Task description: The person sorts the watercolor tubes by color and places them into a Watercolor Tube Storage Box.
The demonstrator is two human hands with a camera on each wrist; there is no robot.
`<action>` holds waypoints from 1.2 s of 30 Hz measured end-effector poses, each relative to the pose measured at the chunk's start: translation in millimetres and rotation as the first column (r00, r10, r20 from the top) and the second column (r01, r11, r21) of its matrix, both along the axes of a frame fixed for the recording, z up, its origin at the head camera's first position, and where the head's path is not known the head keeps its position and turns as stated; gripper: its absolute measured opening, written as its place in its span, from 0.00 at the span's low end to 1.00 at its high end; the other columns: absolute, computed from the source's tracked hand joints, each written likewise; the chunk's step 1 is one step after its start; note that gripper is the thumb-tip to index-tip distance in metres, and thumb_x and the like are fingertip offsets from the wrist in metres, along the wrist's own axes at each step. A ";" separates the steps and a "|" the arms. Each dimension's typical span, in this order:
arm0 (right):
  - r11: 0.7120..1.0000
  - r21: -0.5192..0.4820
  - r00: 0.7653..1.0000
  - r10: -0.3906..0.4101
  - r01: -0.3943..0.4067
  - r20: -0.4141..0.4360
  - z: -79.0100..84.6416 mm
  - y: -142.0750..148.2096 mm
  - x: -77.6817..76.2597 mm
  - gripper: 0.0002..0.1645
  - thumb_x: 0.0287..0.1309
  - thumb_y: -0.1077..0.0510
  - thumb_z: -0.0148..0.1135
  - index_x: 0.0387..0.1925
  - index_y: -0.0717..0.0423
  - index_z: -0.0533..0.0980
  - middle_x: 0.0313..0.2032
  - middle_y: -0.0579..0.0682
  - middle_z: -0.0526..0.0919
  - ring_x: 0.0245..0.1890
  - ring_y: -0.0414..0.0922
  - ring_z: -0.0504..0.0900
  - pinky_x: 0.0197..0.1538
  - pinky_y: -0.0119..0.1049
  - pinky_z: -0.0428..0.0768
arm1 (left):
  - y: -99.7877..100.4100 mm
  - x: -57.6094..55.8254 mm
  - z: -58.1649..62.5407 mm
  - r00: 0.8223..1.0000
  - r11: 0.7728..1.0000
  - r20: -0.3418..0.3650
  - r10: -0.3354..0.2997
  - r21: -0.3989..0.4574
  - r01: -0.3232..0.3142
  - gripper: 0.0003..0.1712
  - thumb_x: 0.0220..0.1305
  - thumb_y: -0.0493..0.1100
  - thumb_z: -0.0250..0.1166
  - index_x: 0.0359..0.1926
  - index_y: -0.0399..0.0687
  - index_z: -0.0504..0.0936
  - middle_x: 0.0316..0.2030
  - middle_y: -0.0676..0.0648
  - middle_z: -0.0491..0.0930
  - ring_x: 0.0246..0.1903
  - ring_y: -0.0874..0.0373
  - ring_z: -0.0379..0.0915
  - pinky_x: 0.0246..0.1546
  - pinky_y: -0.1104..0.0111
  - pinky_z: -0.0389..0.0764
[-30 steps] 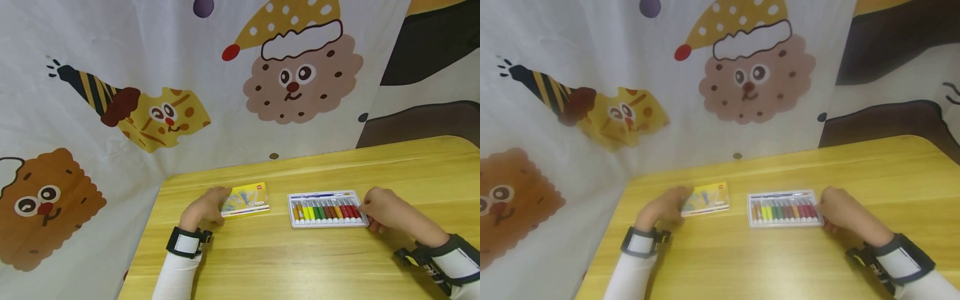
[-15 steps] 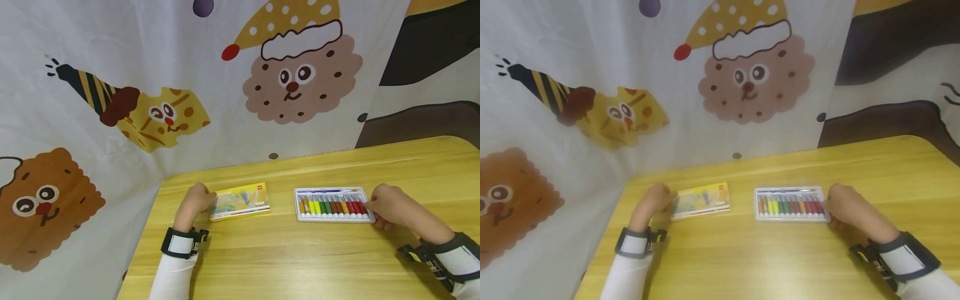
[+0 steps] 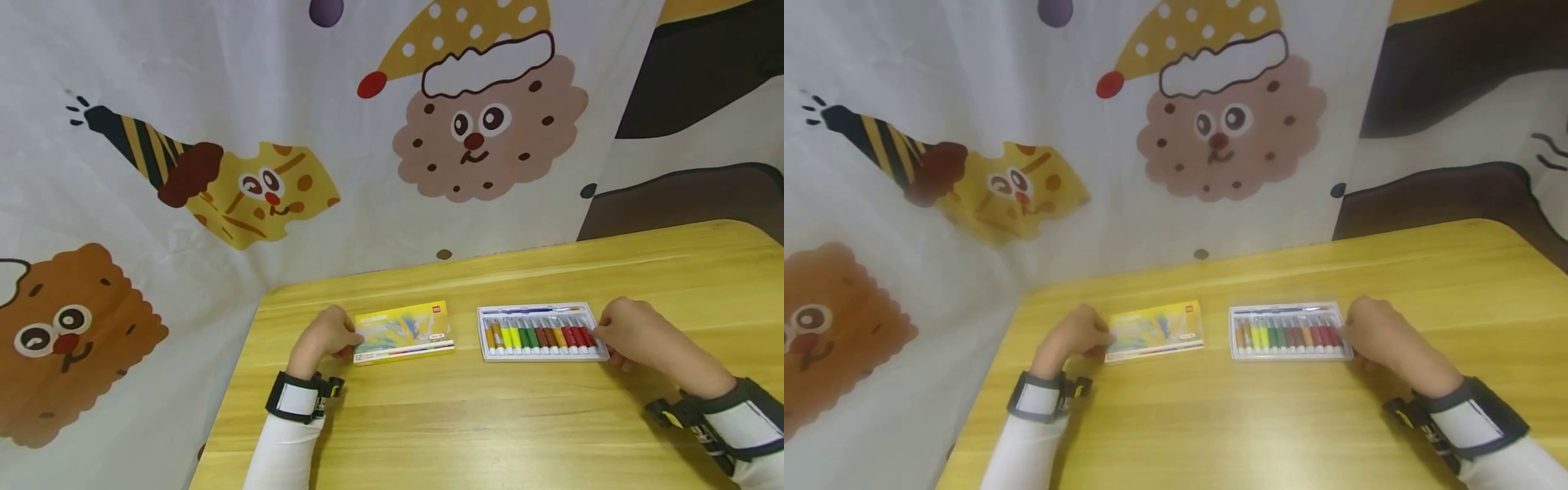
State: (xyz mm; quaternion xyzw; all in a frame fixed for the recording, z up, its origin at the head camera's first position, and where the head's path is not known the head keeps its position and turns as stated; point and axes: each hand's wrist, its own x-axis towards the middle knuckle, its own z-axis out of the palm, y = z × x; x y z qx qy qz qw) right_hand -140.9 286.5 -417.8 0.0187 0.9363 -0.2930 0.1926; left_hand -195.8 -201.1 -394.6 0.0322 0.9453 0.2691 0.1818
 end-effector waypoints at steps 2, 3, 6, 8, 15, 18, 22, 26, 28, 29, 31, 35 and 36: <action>1.000 0.003 1.000 0.001 -0.001 0.000 0.4 0.0 0.0 0.13 0.70 0.64 0.59 0.40 0.75 0.78 0.22 0.52 0.78 0.18 0.44 0.79 0.26 0.41 0.83 | 2.6 -0.3 -0.1 1.000 1.000 0.006 -0.018 0.001 0.018 0.17 0.67 0.37 0.72 0.20 0.37 0.85 0.16 0.43 0.81 0.16 0.56 0.75 0.22 0.67 0.78; 1.000 0.003 1.000 0.001 -0.001 0.000 0.6 0.0 0.0 0.13 0.70 0.64 0.59 0.40 0.75 0.78 0.22 0.52 0.78 0.18 0.44 0.78 0.27 0.41 0.83 | 4.1 -0.3 -0.1 1.000 1.000 0.006 -0.023 0.002 0.023 0.17 0.67 0.37 0.72 0.20 0.37 0.85 0.17 0.43 0.81 0.16 0.56 0.76 0.22 0.68 0.76; 1.000 0.000 1.000 0.000 0.000 0.000 0.8 -0.3 0.0 0.13 0.70 0.64 0.59 0.41 0.76 0.78 0.23 0.53 0.78 0.19 0.44 0.79 0.27 0.41 0.83 | 8.5 0.2 -0.5 0.999 0.999 0.010 -0.034 0.008 0.034 0.15 0.66 0.37 0.72 0.21 0.38 0.86 0.18 0.44 0.82 0.18 0.55 0.78 0.22 0.69 0.74; 1.000 -0.005 1.000 0.000 0.000 -0.004 0.5 -1.3 0.2 0.12 0.71 0.64 0.58 0.41 0.76 0.78 0.23 0.53 0.78 0.19 0.44 0.79 0.27 0.41 0.83 | 10.7 0.4 -1.2 0.999 0.999 0.005 -0.044 0.017 0.044 0.14 0.66 0.37 0.72 0.22 0.39 0.86 0.18 0.44 0.82 0.19 0.56 0.77 0.23 0.70 0.72; 1.000 -0.008 0.999 0.025 -0.025 -0.025 0.8 -5.6 1.3 0.13 0.73 0.65 0.56 0.44 0.77 0.77 0.23 0.52 0.78 0.19 0.44 0.79 0.26 0.41 0.83 | 15.0 0.0 -6.6 0.998 0.996 0.027 -0.055 0.078 0.053 0.15 0.66 0.36 0.72 0.22 0.38 0.84 0.18 0.46 0.80 0.18 0.56 0.79 0.24 0.68 0.78; 0.999 -0.009 0.999 0.033 -0.034 -0.036 0.7 -7.6 1.6 0.13 0.73 0.65 0.55 0.44 0.77 0.77 0.23 0.52 0.77 0.19 0.44 0.78 0.26 0.41 0.83 | 17.1 -0.2 -7.8 0.998 0.993 0.048 -0.045 0.112 0.039 0.12 0.67 0.35 0.71 0.25 0.37 0.86 0.20 0.45 0.82 0.20 0.54 0.82 0.25 0.65 0.83; 0.999 -0.014 0.999 0.037 -0.038 -0.036 -0.1 -9.5 2.3 0.11 0.73 0.65 0.56 0.42 0.74 0.77 0.23 0.52 0.77 0.19 0.44 0.78 0.26 0.41 0.83 | 18.9 -0.6 -8.7 0.997 0.991 0.067 -0.046 0.127 0.037 0.09 0.68 0.35 0.71 0.29 0.38 0.88 0.20 0.44 0.83 0.19 0.52 0.82 0.26 0.62 0.84; 0.998 -0.009 0.997 0.054 -0.054 -0.046 -1.0 -10.5 2.5 0.11 0.72 0.64 0.56 0.42 0.74 0.77 0.22 0.52 0.76 0.19 0.44 0.77 0.25 0.41 0.82 | 19.7 -0.5 -9.5 0.996 0.991 0.076 -0.048 0.127 0.038 0.10 0.68 0.35 0.71 0.28 0.38 0.88 0.19 0.44 0.83 0.18 0.52 0.82 0.25 0.63 0.84; 0.998 0.000 0.996 0.070 -0.070 -0.061 -1.7 -10.8 2.7 0.11 0.72 0.64 0.57 0.42 0.73 0.77 0.22 0.51 0.76 0.19 0.44 0.76 0.25 0.40 0.80 | 20.2 -0.5 -9.6 0.995 0.990 0.084 -0.044 0.137 0.032 0.09 0.68 0.35 0.70 0.29 0.37 0.88 0.19 0.43 0.83 0.18 0.52 0.82 0.25 0.63 0.85; 0.997 0.005 0.994 0.079 -0.078 -0.071 -2.1 -10.8 2.9 0.10 0.72 0.64 0.57 0.41 0.72 0.77 0.22 0.51 0.76 0.19 0.43 0.76 0.24 0.39 0.79 | 20.6 -0.6 -9.6 0.995 0.989 0.089 -0.042 0.142 0.029 0.09 0.68 0.35 0.70 0.29 0.37 0.88 0.20 0.43 0.83 0.18 0.52 0.82 0.25 0.62 0.85; 0.996 0.016 0.991 0.094 -0.093 -0.090 -2.7 -10.8 3.1 0.09 0.71 0.65 0.58 0.39 0.70 0.77 0.21 0.50 0.75 0.18 0.43 0.75 0.23 0.38 0.78 | 21.3 -0.7 -9.6 0.994 0.988 0.101 -0.035 0.156 0.019 0.08 0.69 0.34 0.70 0.30 0.37 0.88 0.20 0.43 0.84 0.19 0.51 0.83 0.25 0.62 0.86; 0.993 0.033 0.987 0.113 -0.110 -0.117 -2.6 -10.2 2.9 0.07 0.70 0.65 0.59 0.36 0.68 0.78 0.21 0.49 0.74 0.19 0.43 0.74 0.23 0.37 0.75 | 22.8 -0.9 -9.5 0.992 0.985 0.120 -0.024 0.173 0.003 0.08 0.69 0.33 0.69 0.31 0.35 0.87 0.20 0.42 0.84 0.19 0.51 0.83 0.25 0.61 0.86; 0.993 0.037 0.986 0.116 -0.113 -0.123 -2.5 -9.9 2.8 0.07 0.69 0.66 0.60 0.36 0.68 0.78 0.21 0.49 0.74 0.20 0.43 0.74 0.23 0.37 0.75 | 23.3 -0.8 -9.3 0.992 0.984 0.123 -0.022 0.177 0.000 0.08 0.69 0.33 0.69 0.31 0.35 0.87 0.21 0.41 0.84 0.19 0.51 0.83 0.25 0.61 0.86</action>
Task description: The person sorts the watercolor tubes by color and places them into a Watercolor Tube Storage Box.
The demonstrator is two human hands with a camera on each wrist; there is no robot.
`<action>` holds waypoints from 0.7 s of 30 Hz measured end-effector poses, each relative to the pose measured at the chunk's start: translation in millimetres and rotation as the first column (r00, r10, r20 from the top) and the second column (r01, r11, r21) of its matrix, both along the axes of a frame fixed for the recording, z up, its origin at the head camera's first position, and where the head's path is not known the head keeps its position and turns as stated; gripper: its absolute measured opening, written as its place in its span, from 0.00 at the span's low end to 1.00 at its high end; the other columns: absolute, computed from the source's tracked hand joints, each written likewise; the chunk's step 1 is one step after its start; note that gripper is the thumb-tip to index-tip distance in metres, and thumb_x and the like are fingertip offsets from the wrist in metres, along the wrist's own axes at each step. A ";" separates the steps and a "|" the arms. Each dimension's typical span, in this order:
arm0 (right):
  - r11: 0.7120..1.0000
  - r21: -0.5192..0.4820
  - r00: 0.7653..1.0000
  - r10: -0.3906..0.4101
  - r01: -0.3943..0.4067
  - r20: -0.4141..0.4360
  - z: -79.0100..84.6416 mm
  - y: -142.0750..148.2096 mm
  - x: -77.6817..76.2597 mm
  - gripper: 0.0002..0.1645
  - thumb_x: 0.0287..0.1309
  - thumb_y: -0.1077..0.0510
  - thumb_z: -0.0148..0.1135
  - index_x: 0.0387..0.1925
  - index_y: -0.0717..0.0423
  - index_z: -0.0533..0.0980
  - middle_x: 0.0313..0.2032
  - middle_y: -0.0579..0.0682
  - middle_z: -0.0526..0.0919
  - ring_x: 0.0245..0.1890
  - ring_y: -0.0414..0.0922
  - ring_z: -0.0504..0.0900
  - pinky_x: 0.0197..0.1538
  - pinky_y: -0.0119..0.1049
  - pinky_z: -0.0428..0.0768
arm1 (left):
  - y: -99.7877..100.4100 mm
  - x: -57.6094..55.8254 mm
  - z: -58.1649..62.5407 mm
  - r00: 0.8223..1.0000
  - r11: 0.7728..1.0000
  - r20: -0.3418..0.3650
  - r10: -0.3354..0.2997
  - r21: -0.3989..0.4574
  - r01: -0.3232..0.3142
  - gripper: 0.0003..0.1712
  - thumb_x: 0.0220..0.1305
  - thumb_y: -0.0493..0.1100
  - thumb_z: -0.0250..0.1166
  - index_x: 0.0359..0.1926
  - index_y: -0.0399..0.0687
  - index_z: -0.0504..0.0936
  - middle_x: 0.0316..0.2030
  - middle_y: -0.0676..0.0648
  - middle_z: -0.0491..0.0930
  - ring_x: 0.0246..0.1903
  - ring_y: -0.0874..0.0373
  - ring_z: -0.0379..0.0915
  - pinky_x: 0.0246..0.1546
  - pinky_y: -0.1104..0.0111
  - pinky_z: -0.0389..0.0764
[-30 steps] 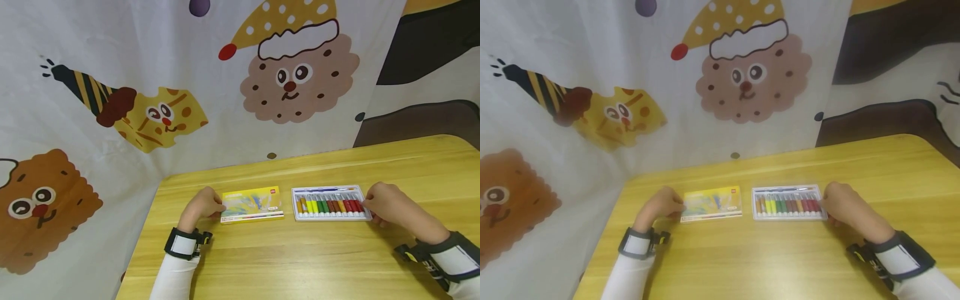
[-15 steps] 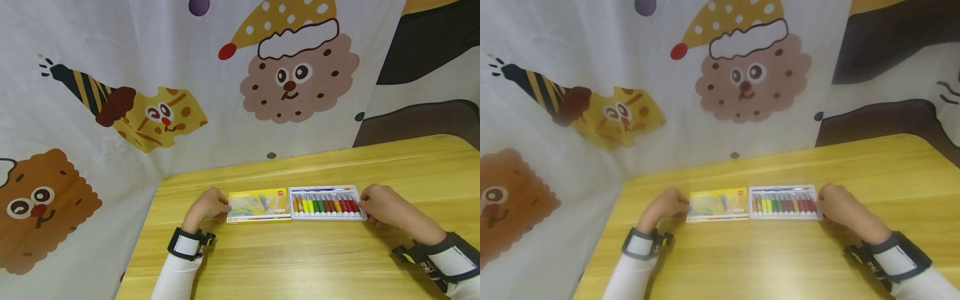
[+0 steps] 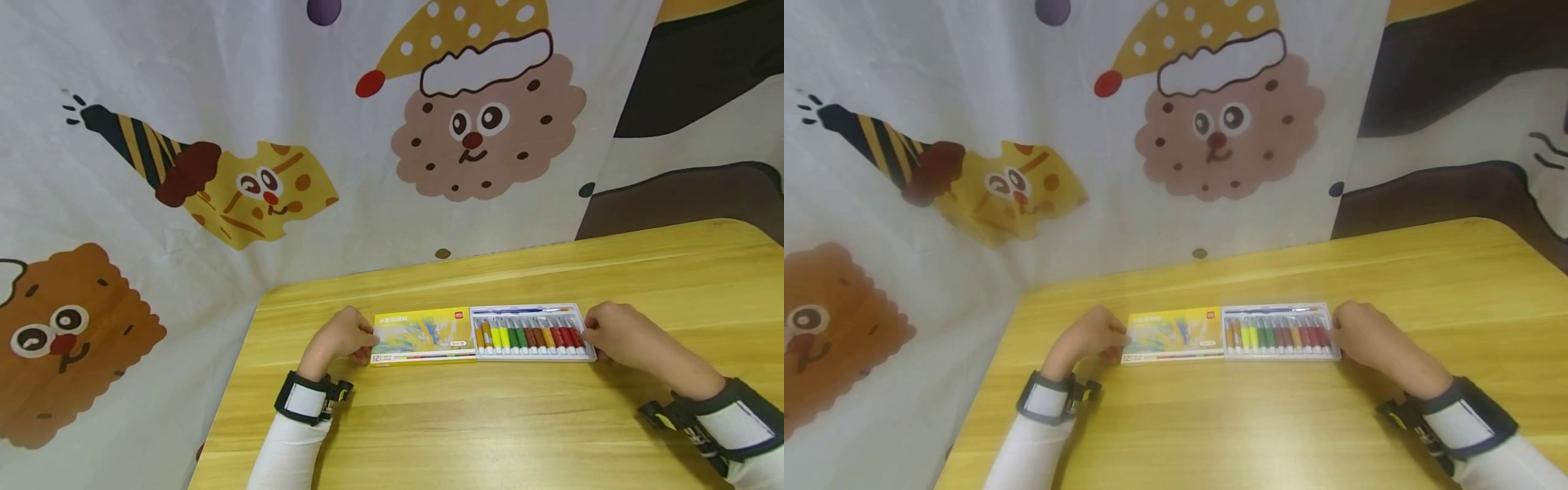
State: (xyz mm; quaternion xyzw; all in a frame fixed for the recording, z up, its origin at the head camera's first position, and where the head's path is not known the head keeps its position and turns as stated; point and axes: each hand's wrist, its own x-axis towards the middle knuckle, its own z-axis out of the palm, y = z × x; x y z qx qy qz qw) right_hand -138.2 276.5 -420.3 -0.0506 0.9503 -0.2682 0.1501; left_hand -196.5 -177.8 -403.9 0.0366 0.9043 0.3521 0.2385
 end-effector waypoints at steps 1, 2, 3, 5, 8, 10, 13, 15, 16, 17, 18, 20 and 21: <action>1.000 0.001 1.000 0.003 -0.003 -0.003 0.1 0.1 -0.2 0.07 0.69 0.66 0.60 0.36 0.69 0.78 0.22 0.49 0.75 0.20 0.43 0.74 0.23 0.37 0.74 | 0.2 0.2 0.4 1.000 1.000 0.003 0.002 0.003 -0.002 0.07 0.69 0.33 0.69 0.31 0.35 0.87 0.21 0.41 0.84 0.19 0.50 0.83 0.25 0.61 0.86; 1.000 0.003 1.000 0.005 -0.005 -0.005 0.1 0.2 -0.4 0.07 0.69 0.66 0.60 0.37 0.69 0.78 0.22 0.49 0.75 0.20 0.43 0.74 0.23 0.37 0.74 | 0.4 0.4 0.6 1.000 1.000 0.005 0.005 0.006 -0.005 0.07 0.69 0.33 0.68 0.32 0.34 0.87 0.21 0.41 0.84 0.19 0.50 0.84 0.26 0.61 0.86; 1.000 0.004 1.000 0.007 -0.007 -0.009 -0.1 0.4 -0.7 0.07 0.69 0.66 0.60 0.37 0.69 0.78 0.22 0.49 0.75 0.20 0.43 0.74 0.23 0.37 0.74 | 0.7 0.5 0.9 1.000 1.000 0.008 0.009 0.010 -0.009 0.07 0.69 0.32 0.68 0.32 0.34 0.87 0.21 0.40 0.84 0.20 0.50 0.84 0.26 0.61 0.86; 1.000 0.003 1.000 0.010 -0.010 -0.010 -0.6 1.2 -1.2 0.07 0.68 0.66 0.60 0.37 0.69 0.78 0.23 0.49 0.75 0.21 0.44 0.74 0.24 0.36 0.73 | 1.0 0.7 1.3 1.000 1.000 0.010 0.015 0.012 -0.015 0.07 0.69 0.32 0.68 0.33 0.34 0.87 0.22 0.40 0.84 0.20 0.49 0.84 0.26 0.60 0.87; 1.000 -0.001 1.000 0.012 -0.012 -0.013 -1.3 2.4 -2.1 0.06 0.68 0.66 0.61 0.37 0.69 0.79 0.24 0.50 0.75 0.22 0.44 0.74 0.24 0.36 0.72 | 1.6 1.0 1.3 1.000 1.000 0.007 0.017 0.011 -0.017 0.07 0.69 0.32 0.68 0.32 0.34 0.87 0.22 0.40 0.84 0.20 0.49 0.84 0.26 0.60 0.87; 1.000 -0.002 1.000 0.017 -0.017 -0.018 -1.6 3.0 -2.6 0.06 0.67 0.66 0.61 0.36 0.69 0.79 0.24 0.50 0.75 0.22 0.44 0.73 0.25 0.36 0.72 | 2.1 0.9 1.0 1.000 1.000 0.003 0.014 0.008 -0.014 0.08 0.69 0.32 0.68 0.31 0.34 0.86 0.22 0.40 0.84 0.19 0.49 0.84 0.26 0.60 0.87; 1.000 0.000 0.999 0.026 -0.026 -0.027 -2.1 3.7 -2.9 0.06 0.66 0.66 0.62 0.36 0.69 0.79 0.24 0.50 0.75 0.23 0.44 0.74 0.25 0.36 0.72 | 3.1 1.1 1.1 1.000 1.000 -0.002 0.011 0.005 -0.011 0.09 0.70 0.32 0.68 0.29 0.34 0.86 0.21 0.40 0.83 0.19 0.49 0.83 0.25 0.60 0.87; 0.999 0.001 0.999 0.033 -0.033 -0.033 -2.6 4.1 -2.8 0.05 0.66 0.66 0.62 0.36 0.68 0.79 0.24 0.49 0.75 0.22 0.44 0.74 0.25 0.36 0.72 | 3.6 1.2 1.4 1.000 1.000 -0.002 0.013 0.007 -0.013 0.09 0.70 0.32 0.68 0.29 0.34 0.86 0.21 0.40 0.83 0.19 0.49 0.83 0.25 0.60 0.87; 0.999 0.001 0.999 0.035 -0.035 -0.034 -2.7 4.2 -2.8 0.05 0.65 0.66 0.62 0.36 0.68 0.79 0.24 0.49 0.75 0.22 0.44 0.74 0.25 0.36 0.72 | 3.8 1.4 1.5 1.000 1.000 -0.001 0.013 0.008 -0.013 0.09 0.69 0.32 0.68 0.30 0.34 0.86 0.21 0.40 0.83 0.19 0.49 0.83 0.25 0.60 0.87; 0.999 0.001 0.999 0.038 -0.038 -0.036 -2.9 4.4 -2.9 0.05 0.65 0.67 0.62 0.36 0.68 0.79 0.23 0.49 0.75 0.22 0.44 0.74 0.25 0.36 0.72 | 3.9 1.4 1.5 1.000 1.000 0.001 0.016 0.009 -0.016 0.08 0.69 0.32 0.68 0.30 0.33 0.86 0.21 0.40 0.83 0.19 0.49 0.83 0.25 0.60 0.87; 0.999 -0.001 0.999 0.040 -0.040 -0.036 -2.9 4.5 -2.9 0.05 0.65 0.67 0.62 0.35 0.68 0.79 0.23 0.49 0.75 0.22 0.43 0.74 0.25 0.36 0.72 | 4.0 1.6 1.5 1.000 1.000 0.002 0.016 0.010 -0.016 0.08 0.69 0.32 0.68 0.31 0.33 0.86 0.21 0.40 0.83 0.19 0.50 0.83 0.25 0.60 0.87; 0.999 -0.002 0.998 0.045 -0.045 -0.038 -2.5 5.0 -3.3 0.05 0.65 0.67 0.62 0.35 0.68 0.79 0.24 0.48 0.75 0.22 0.43 0.74 0.25 0.35 0.72 | 4.0 2.0 1.6 1.000 1.000 0.002 0.015 0.010 -0.015 0.07 0.69 0.32 0.68 0.32 0.33 0.86 0.21 0.40 0.83 0.19 0.50 0.83 0.25 0.60 0.87; 0.999 -0.002 0.998 0.048 -0.048 -0.040 -2.2 5.3 -3.6 0.05 0.65 0.67 0.62 0.35 0.68 0.79 0.24 0.48 0.76 0.22 0.43 0.74 0.25 0.35 0.72 | 4.0 2.1 1.9 1.000 1.000 0.002 0.013 0.009 -0.013 0.07 0.69 0.32 0.67 0.32 0.33 0.86 0.21 0.40 0.83 0.19 0.50 0.83 0.25 0.60 0.87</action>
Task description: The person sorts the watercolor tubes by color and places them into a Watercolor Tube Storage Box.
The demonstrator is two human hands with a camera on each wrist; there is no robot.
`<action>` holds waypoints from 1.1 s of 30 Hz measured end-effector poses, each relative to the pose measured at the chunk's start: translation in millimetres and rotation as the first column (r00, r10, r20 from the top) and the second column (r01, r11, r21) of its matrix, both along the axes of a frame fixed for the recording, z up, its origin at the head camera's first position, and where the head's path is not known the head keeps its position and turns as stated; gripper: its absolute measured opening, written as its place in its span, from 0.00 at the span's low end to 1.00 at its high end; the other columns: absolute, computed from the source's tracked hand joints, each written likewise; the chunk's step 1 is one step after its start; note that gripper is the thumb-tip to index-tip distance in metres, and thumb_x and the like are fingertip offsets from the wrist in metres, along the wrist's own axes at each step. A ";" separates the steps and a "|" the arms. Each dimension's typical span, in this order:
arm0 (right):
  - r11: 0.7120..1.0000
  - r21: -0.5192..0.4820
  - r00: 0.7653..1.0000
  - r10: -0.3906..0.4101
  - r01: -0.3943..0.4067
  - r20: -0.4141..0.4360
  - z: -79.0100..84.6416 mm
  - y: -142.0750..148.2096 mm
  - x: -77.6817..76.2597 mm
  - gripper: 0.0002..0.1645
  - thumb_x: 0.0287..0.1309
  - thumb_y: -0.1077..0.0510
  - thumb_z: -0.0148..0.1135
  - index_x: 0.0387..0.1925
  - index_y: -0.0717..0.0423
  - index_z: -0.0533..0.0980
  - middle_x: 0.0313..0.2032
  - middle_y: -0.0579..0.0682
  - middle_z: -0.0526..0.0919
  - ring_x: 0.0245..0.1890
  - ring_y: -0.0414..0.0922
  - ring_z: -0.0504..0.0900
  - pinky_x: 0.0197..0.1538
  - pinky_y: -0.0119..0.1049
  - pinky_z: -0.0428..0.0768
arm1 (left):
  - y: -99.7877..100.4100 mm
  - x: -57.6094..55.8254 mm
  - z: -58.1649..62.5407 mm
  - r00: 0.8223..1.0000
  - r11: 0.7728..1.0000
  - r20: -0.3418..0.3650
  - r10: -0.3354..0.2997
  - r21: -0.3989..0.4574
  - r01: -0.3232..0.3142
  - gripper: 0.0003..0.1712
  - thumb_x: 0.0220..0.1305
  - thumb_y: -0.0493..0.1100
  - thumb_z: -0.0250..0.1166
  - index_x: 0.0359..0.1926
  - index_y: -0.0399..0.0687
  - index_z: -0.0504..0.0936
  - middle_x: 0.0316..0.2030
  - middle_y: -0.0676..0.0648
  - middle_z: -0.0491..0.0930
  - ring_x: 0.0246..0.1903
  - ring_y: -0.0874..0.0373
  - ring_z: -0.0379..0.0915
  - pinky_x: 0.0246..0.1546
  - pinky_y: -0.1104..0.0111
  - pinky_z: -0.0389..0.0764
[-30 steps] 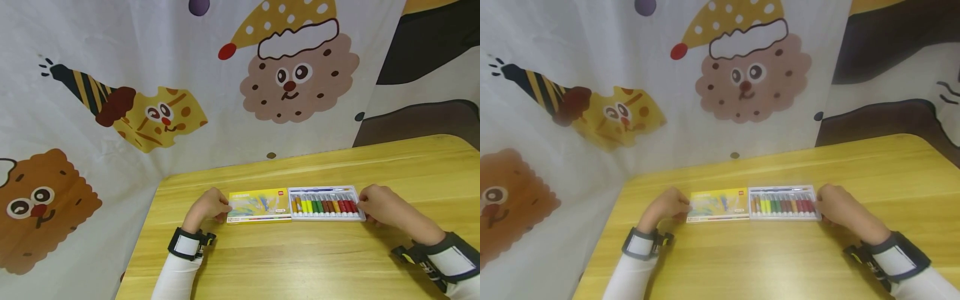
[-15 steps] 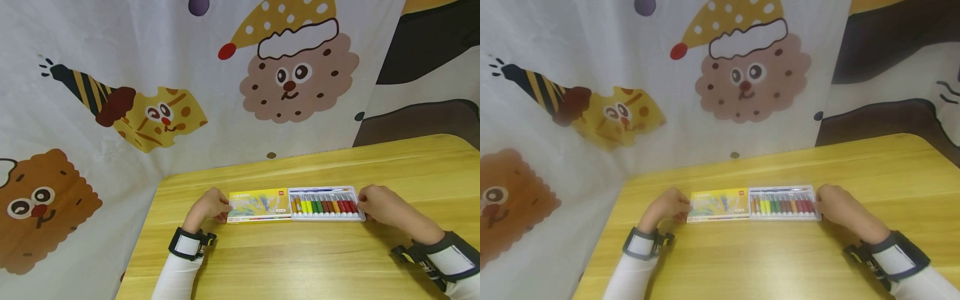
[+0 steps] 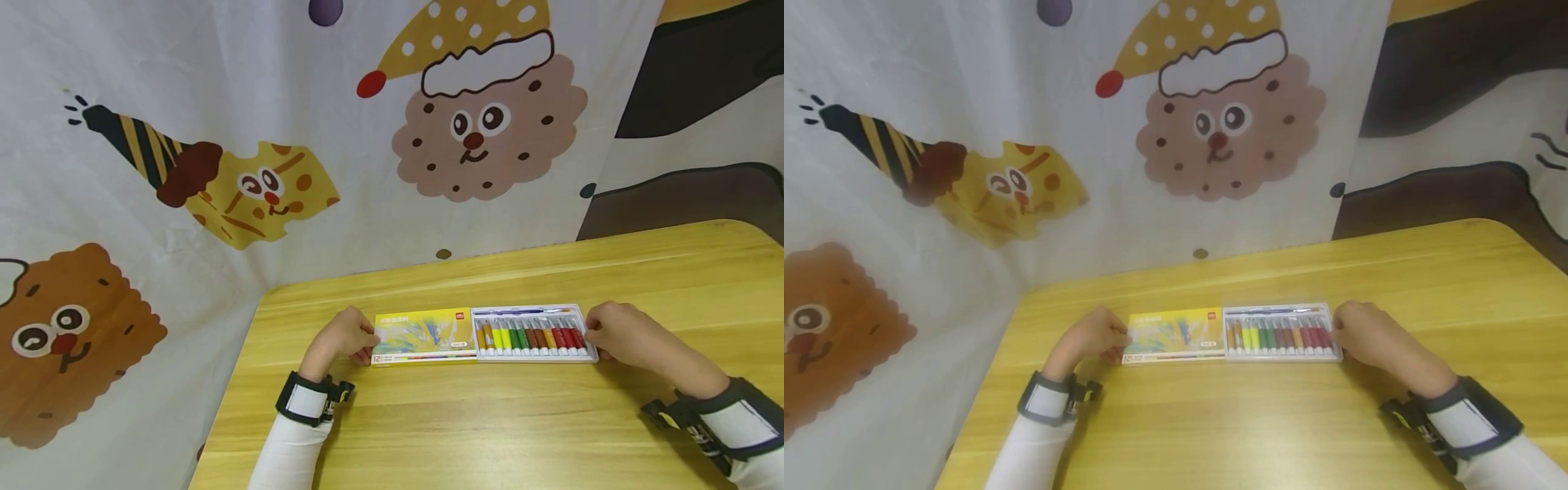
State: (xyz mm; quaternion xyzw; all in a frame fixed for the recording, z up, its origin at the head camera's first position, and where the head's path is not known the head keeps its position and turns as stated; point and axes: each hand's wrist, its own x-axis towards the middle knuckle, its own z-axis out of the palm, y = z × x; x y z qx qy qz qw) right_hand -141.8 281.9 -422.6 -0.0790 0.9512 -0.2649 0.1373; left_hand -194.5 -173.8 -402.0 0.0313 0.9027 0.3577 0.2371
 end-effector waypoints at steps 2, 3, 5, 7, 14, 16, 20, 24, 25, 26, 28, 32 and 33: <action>1.000 0.000 1.000 0.006 -0.006 -0.002 0.3 0.6 -0.5 0.05 0.65 0.67 0.62 0.35 0.68 0.79 0.24 0.48 0.76 0.23 0.43 0.74 0.25 0.34 0.72 | 0.1 0.1 0.1 1.000 1.000 0.001 -0.003 -0.001 0.003 0.07 0.70 0.32 0.67 0.32 0.33 0.86 0.21 0.40 0.83 0.19 0.50 0.83 0.25 0.60 0.87; 1.000 0.001 1.000 0.008 -0.008 -0.003 0.4 0.8 -0.6 0.05 0.65 0.67 0.62 0.35 0.68 0.79 0.24 0.48 0.76 0.23 0.43 0.74 0.25 0.34 0.72 | 0.2 0.2 0.3 1.000 1.000 0.001 -0.004 -0.002 0.004 0.08 0.70 0.32 0.67 0.32 0.33 0.86 0.21 0.40 0.83 0.19 0.49 0.84 0.25 0.60 0.87; 1.000 0.004 1.000 0.014 -0.014 -0.008 0.4 0.9 -0.8 0.04 0.65 0.67 0.62 0.35 0.68 0.79 0.25 0.48 0.76 0.23 0.43 0.74 0.25 0.34 0.72 | 0.3 0.3 0.4 1.000 1.000 -0.001 -0.007 -0.003 0.007 0.08 0.70 0.32 0.67 0.32 0.33 0.86 0.22 0.40 0.83 0.20 0.49 0.84 0.26 0.60 0.87; 1.000 0.003 1.000 0.020 -0.020 -0.012 -0.1 0.8 -0.6 0.04 0.65 0.67 0.62 0.35 0.68 0.79 0.24 0.48 0.76 0.23 0.43 0.74 0.25 0.34 0.72 | 0.4 0.1 -0.1 1.000 1.000 -0.004 -0.006 -0.001 0.006 0.06 0.70 0.32 0.67 0.34 0.33 0.86 0.22 0.40 0.83 0.20 0.50 0.83 0.26 0.60 0.87; 0.999 -0.036 1.000 0.030 -0.030 -0.007 -1.2 -1.0 2.2 0.05 0.65 0.67 0.62 0.37 0.68 0.80 0.22 0.47 0.75 0.21 0.42 0.75 0.23 0.35 0.74 | 1.9 -0.5 -4.1 0.999 1.000 -0.023 -0.029 0.002 0.029 0.05 0.71 0.32 0.66 0.41 0.32 0.86 0.22 0.41 0.83 0.20 0.51 0.83 0.26 0.61 0.86; 0.999 -0.049 1.000 0.017 -0.017 0.012 -1.0 -1.7 2.9 0.06 0.65 0.67 0.61 0.38 0.69 0.79 0.21 0.48 0.75 0.21 0.43 0.75 0.23 0.35 0.77 | 1.8 -0.7 -4.7 0.999 0.999 -0.024 -0.032 0.001 0.032 0.05 0.71 0.32 0.66 0.39 0.33 0.86 0.22 0.41 0.83 0.20 0.51 0.83 0.26 0.61 0.86; 0.997 -0.070 0.999 -0.008 0.011 0.043 0.4 -2.9 3.7 0.07 0.66 0.67 0.61 0.39 0.71 0.79 0.21 0.49 0.75 0.21 0.43 0.76 0.24 0.37 0.80 | 1.9 -0.5 -4.8 0.998 0.998 -0.015 -0.053 0.014 0.054 0.09 0.71 0.32 0.66 0.32 0.34 0.86 0.20 0.41 0.83 0.19 0.50 0.83 0.25 0.60 0.87; 0.996 -0.089 0.998 -0.016 0.021 0.059 0.3 -4.0 4.1 0.07 0.67 0.67 0.60 0.38 0.71 0.78 0.21 0.50 0.76 0.21 0.44 0.77 0.24 0.38 0.81 | 4.2 1.0 -3.8 0.998 0.996 0.017 -0.065 0.054 0.064 0.10 0.72 0.32 0.66 0.30 0.33 0.85 0.21 0.40 0.83 0.19 0.50 0.84 0.26 0.59 0.87; 0.995 -0.092 0.998 -0.018 0.024 0.064 0.2 -4.3 4.1 0.06 0.67 0.67 0.60 0.38 0.70 0.78 0.21 0.50 0.76 0.22 0.44 0.77 0.24 0.38 0.82 | 5.1 1.4 -3.4 0.998 0.996 0.023 -0.066 0.062 0.065 0.10 0.71 0.32 0.66 0.30 0.32 0.85 0.21 0.40 0.83 0.19 0.50 0.84 0.26 0.59 0.87; 0.995 -0.094 0.998 -0.018 0.024 0.065 0.1 -4.6 4.1 0.06 0.67 0.67 0.60 0.38 0.70 0.78 0.21 0.50 0.76 0.22 0.44 0.77 0.24 0.38 0.81 | 5.9 1.7 -3.2 0.997 0.996 0.029 -0.066 0.069 0.064 0.10 0.71 0.32 0.66 0.31 0.33 0.85 0.21 0.40 0.83 0.19 0.50 0.84 0.26 0.59 0.87; 0.995 -0.096 0.998 -0.015 0.021 0.065 -0.6 -5.0 3.8 0.06 0.67 0.67 0.60 0.37 0.69 0.78 0.22 0.50 0.76 0.22 0.44 0.76 0.24 0.38 0.81 | 8.1 2.7 -2.5 0.997 0.995 0.041 -0.068 0.078 0.065 0.09 0.71 0.32 0.66 0.32 0.33 0.86 0.22 0.40 0.83 0.20 0.50 0.84 0.26 0.59 0.87; 0.996 -0.091 0.999 -0.008 0.012 0.046 -0.8 -4.6 2.8 0.06 0.67 0.67 0.59 0.38 0.70 0.78 0.22 0.50 0.76 0.22 0.43 0.77 0.24 0.37 0.81 | 12.2 4.4 -2.6 0.995 0.994 0.058 -0.084 0.081 0.079 0.10 0.71 0.32 0.65 0.30 0.33 0.86 0.22 0.40 0.84 0.20 0.50 0.85 0.27 0.59 0.87; 0.996 -0.090 0.999 -0.007 0.011 0.042 -1.0 -4.2 2.5 0.06 0.67 0.67 0.59 0.38 0.70 0.78 0.22 0.50 0.76 0.22 0.43 0.77 0.24 0.37 0.81 | 13.1 5.0 -2.7 0.994 0.993 0.061 -0.091 0.082 0.086 0.11 0.71 0.32 0.65 0.30 0.33 0.86 0.22 0.40 0.84 0.21 0.50 0.85 0.27 0.59 0.87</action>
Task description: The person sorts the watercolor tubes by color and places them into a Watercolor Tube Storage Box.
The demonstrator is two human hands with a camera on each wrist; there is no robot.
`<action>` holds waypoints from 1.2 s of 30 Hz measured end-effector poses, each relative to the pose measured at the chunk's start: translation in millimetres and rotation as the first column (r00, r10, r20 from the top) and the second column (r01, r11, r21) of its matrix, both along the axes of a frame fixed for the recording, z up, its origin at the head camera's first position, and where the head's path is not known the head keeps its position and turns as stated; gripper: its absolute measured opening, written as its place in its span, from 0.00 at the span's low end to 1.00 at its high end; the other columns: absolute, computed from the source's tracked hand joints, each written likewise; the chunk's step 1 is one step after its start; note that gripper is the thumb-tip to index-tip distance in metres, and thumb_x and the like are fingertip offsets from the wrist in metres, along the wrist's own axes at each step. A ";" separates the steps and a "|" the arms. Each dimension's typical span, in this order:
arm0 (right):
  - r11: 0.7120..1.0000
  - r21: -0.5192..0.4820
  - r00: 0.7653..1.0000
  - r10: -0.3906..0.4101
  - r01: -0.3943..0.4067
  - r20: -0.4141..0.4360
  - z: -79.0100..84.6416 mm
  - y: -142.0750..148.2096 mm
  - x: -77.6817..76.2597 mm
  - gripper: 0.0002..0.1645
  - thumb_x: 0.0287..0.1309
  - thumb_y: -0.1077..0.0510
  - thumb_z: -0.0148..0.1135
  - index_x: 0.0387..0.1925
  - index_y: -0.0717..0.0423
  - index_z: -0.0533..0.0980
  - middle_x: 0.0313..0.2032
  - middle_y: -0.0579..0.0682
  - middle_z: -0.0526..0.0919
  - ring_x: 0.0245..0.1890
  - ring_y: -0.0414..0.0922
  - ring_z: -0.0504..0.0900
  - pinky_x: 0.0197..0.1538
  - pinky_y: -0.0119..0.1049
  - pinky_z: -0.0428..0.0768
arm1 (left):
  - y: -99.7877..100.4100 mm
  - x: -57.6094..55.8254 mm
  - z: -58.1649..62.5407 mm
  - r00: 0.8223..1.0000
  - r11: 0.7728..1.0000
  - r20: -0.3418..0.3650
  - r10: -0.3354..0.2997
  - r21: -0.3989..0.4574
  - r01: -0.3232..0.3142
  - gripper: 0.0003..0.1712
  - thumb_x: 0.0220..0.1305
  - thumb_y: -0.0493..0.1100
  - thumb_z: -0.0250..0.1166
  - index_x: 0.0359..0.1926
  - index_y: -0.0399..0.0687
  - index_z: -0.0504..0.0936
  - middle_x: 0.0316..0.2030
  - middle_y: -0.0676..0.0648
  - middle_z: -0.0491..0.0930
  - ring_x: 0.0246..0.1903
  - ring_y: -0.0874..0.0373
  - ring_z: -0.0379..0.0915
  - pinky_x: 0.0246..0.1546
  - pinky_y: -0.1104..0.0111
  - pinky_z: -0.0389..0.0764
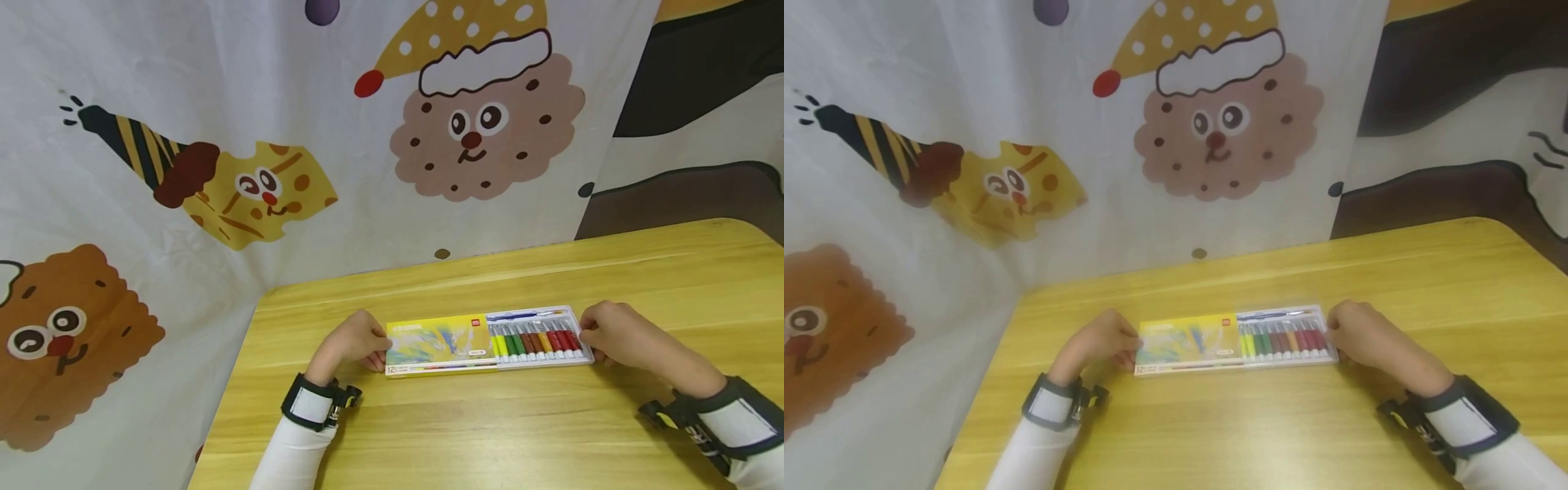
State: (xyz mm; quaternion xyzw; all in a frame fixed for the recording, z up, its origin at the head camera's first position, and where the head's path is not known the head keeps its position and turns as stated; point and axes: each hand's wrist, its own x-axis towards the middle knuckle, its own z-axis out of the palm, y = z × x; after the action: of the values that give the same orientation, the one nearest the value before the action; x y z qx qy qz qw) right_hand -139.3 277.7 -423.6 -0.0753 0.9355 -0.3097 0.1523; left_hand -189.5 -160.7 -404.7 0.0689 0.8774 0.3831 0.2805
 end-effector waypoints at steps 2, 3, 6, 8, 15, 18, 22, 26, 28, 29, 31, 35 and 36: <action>1.000 0.002 1.000 0.005 -0.005 -0.008 0.1 0.9 -0.5 0.06 0.67 0.67 0.59 0.39 0.70 0.79 0.22 0.49 0.76 0.22 0.43 0.77 0.23 0.37 0.80 | 1.9 0.9 -0.3 1.000 1.000 0.001 -0.014 0.002 0.014 0.12 0.71 0.32 0.65 0.28 0.33 0.86 0.22 0.40 0.84 0.21 0.50 0.85 0.28 0.60 0.87; 1.000 0.004 1.000 0.010 -0.010 -0.013 0.3 1.2 -0.7 0.07 0.67 0.67 0.59 0.39 0.71 0.78 0.22 0.49 0.76 0.21 0.43 0.76 0.23 0.37 0.80 | 2.8 1.3 -0.5 1.000 1.000 0.003 -0.018 0.003 0.018 0.12 0.71 0.32 0.65 0.28 0.34 0.86 0.22 0.41 0.84 0.21 0.50 0.85 0.28 0.60 0.87; 1.000 0.012 1.000 0.011 -0.011 -0.016 -0.1 1.0 -0.8 0.07 0.67 0.67 0.59 0.40 0.71 0.79 0.22 0.49 0.76 0.21 0.43 0.76 0.23 0.36 0.80 | 5.4 2.6 -0.2 1.000 1.000 0.002 -0.029 0.003 0.029 0.13 0.71 0.32 0.65 0.27 0.34 0.85 0.22 0.41 0.84 0.21 0.50 0.85 0.27 0.60 0.87; 1.000 0.008 1.000 0.014 -0.014 -0.015 -0.2 0.6 -1.0 0.07 0.67 0.68 0.58 0.40 0.72 0.78 0.22 0.49 0.76 0.21 0.43 0.76 0.23 0.36 0.79 | 6.7 3.2 -0.2 0.999 0.999 0.004 -0.033 0.003 0.033 0.13 0.71 0.32 0.65 0.26 0.34 0.85 0.22 0.40 0.84 0.21 0.50 0.85 0.27 0.59 0.87; 1.000 -0.004 1.000 0.015 -0.015 -0.005 0.2 -1.3 -0.9 0.09 0.68 0.67 0.59 0.42 0.73 0.79 0.22 0.49 0.77 0.23 0.43 0.77 0.24 0.37 0.81 | 10.6 4.7 -0.1 0.998 0.998 -0.010 -0.062 -0.003 0.062 0.14 0.71 0.33 0.66 0.26 0.35 0.86 0.23 0.41 0.85 0.22 0.48 0.86 0.27 0.60 0.87; 1.000 -0.006 1.000 0.015 -0.015 -0.004 0.2 -2.1 -0.4 0.09 0.68 0.68 0.59 0.43 0.73 0.79 0.23 0.49 0.77 0.23 0.43 0.77 0.25 0.37 0.81 | 11.8 5.2 -0.1 0.996 0.997 -0.023 -0.080 -0.003 0.080 0.14 0.72 0.33 0.66 0.26 0.36 0.86 0.22 0.41 0.85 0.22 0.48 0.86 0.26 0.60 0.87; 1.000 -0.009 1.000 0.015 -0.015 -0.014 0.0 -4.1 -0.5 0.10 0.68 0.69 0.59 0.45 0.75 0.79 0.25 0.49 0.78 0.23 0.43 0.77 0.25 0.37 0.80 | 12.7 5.1 -1.2 0.995 0.995 -0.035 -0.097 -0.004 0.097 0.14 0.72 0.34 0.66 0.26 0.36 0.86 0.22 0.41 0.85 0.22 0.48 0.85 0.26 0.59 0.87; 1.000 -0.010 0.999 0.019 -0.020 -0.028 -0.3 -6.3 -0.8 0.10 0.68 0.69 0.60 0.46 0.76 0.79 0.27 0.50 0.79 0.24 0.43 0.77 0.25 0.36 0.80 | 13.3 4.5 -2.4 0.991 0.992 -0.042 -0.124 -0.006 0.124 0.14 0.72 0.35 0.66 0.26 0.37 0.86 0.22 0.41 0.84 0.21 0.48 0.85 0.27 0.59 0.87; 1.000 -0.011 0.999 0.019 -0.019 -0.032 -0.7 -7.2 -0.5 0.11 0.68 0.69 0.60 0.46 0.76 0.79 0.28 0.50 0.79 0.24 0.43 0.77 0.25 0.36 0.80 | 13.5 4.9 -2.6 0.988 0.989 -0.046 -0.148 -0.005 0.148 0.14 0.72 0.34 0.66 0.26 0.36 0.86 0.21 0.41 0.84 0.21 0.49 0.84 0.26 0.59 0.87; 1.000 -0.009 0.999 0.018 -0.018 -0.032 -1.0 -7.5 -0.4 0.11 0.69 0.69 0.61 0.46 0.76 0.79 0.28 0.50 0.80 0.24 0.43 0.77 0.25 0.36 0.80 | 13.6 5.1 -2.4 0.985 0.986 -0.049 -0.164 -0.009 0.164 0.13 0.72 0.34 0.66 0.27 0.36 0.86 0.21 0.41 0.84 0.21 0.49 0.84 0.26 0.59 0.87; 1.000 -0.009 0.999 0.018 -0.018 -0.033 -1.3 -8.2 0.0 0.11 0.69 0.69 0.61 0.47 0.76 0.80 0.29 0.51 0.80 0.24 0.43 0.77 0.25 0.36 0.80 | 13.6 5.9 -2.1 0.980 0.981 -0.056 -0.193 -0.016 0.192 0.10 0.70 0.32 0.67 0.29 0.36 0.87 0.22 0.42 0.84 0.21 0.49 0.84 0.26 0.60 0.86; 0.999 -0.025 0.999 0.021 -0.021 -0.039 -2.4 -10.0 1.6 0.11 0.69 0.69 0.60 0.47 0.76 0.80 0.29 0.50 0.80 0.23 0.43 0.77 0.24 0.36 0.79 | 14.6 7.5 -1.0 0.970 0.973 -0.081 -0.228 -0.040 0.225 0.04 0.63 0.28 0.71 0.39 0.35 0.88 0.23 0.43 0.85 0.21 0.51 0.84 0.28 0.63 0.85; 0.999 -0.030 0.999 0.023 -0.024 -0.041 -2.6 -10.5 2.2 0.11 0.70 0.69 0.59 0.47 0.77 0.80 0.29 0.50 0.81 0.23 0.43 0.78 0.24 0.36 0.79 | 15.1 7.8 -1.0 0.971 0.974 -0.085 -0.225 -0.044 0.222 0.07 0.61 0.27 0.72 0.41 0.34 0.88 0.23 0.44 0.85 0.21 0.51 0.84 0.28 0.63 0.84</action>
State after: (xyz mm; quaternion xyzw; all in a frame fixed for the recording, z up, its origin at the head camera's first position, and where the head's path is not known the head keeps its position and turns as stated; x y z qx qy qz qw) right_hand -137.2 267.2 -426.1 -0.0950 0.9327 -0.3204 0.1358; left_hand -181.7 -145.5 -405.7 0.1798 0.8821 0.3307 0.2833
